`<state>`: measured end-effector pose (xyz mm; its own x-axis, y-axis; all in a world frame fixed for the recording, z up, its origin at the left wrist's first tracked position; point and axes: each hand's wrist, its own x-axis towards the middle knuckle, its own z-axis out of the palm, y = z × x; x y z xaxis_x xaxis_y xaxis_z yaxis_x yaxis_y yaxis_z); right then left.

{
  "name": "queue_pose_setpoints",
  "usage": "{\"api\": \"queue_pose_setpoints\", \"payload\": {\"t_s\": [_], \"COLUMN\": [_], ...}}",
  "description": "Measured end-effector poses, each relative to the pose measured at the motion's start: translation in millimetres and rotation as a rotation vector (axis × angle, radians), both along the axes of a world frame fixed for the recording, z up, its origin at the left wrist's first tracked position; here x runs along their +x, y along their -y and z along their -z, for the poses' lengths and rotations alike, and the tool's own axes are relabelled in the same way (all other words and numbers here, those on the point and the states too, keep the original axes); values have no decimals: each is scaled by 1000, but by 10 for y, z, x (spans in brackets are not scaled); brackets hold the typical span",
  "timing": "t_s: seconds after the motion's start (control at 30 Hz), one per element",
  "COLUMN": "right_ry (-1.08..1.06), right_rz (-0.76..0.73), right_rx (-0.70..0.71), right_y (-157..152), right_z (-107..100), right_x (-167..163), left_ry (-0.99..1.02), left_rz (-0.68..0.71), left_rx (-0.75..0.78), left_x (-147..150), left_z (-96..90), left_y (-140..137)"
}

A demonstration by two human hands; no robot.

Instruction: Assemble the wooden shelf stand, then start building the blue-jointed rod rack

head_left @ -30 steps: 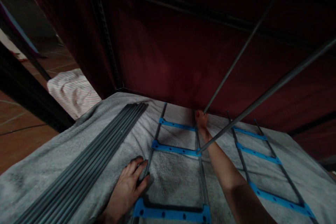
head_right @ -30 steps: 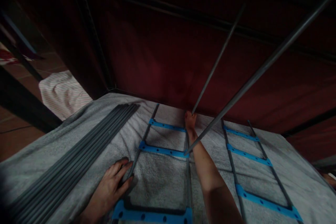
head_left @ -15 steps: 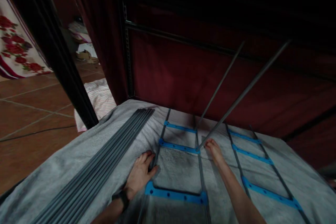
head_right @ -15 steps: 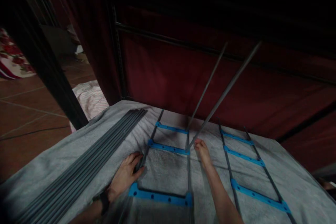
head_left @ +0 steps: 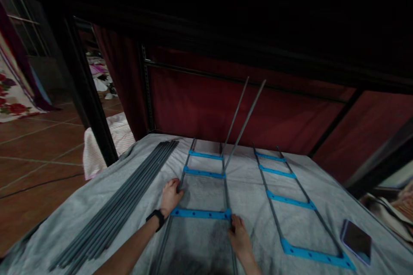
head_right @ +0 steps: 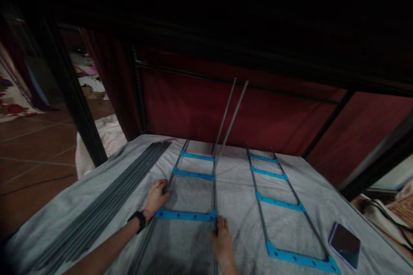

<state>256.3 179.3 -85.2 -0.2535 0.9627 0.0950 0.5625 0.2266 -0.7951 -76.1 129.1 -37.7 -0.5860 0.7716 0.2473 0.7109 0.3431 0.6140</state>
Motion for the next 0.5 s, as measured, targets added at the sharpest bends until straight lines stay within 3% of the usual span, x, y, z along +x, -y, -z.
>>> {"api": "queue_pose_setpoints", "payload": {"t_s": [0.1,0.23,0.37,0.5], "right_ry": [85,63,36,-7], "right_rz": [-5,-62,-137,-200], "right_rx": [10,24,-17,-92], "right_y": [30,176,444,760], "right_z": [-121,-224,-287,-322], "right_x": [-53,-201,-551,-1037], "left_ry": [258,603,584,402], "left_rz": [-120,-91,-99,-132], "left_rx": [107,160,211,128], "left_x": [122,95,-150,-423], "left_z": [-196,-502,-911,-1375], "left_y": [-22,83,337,614]}}
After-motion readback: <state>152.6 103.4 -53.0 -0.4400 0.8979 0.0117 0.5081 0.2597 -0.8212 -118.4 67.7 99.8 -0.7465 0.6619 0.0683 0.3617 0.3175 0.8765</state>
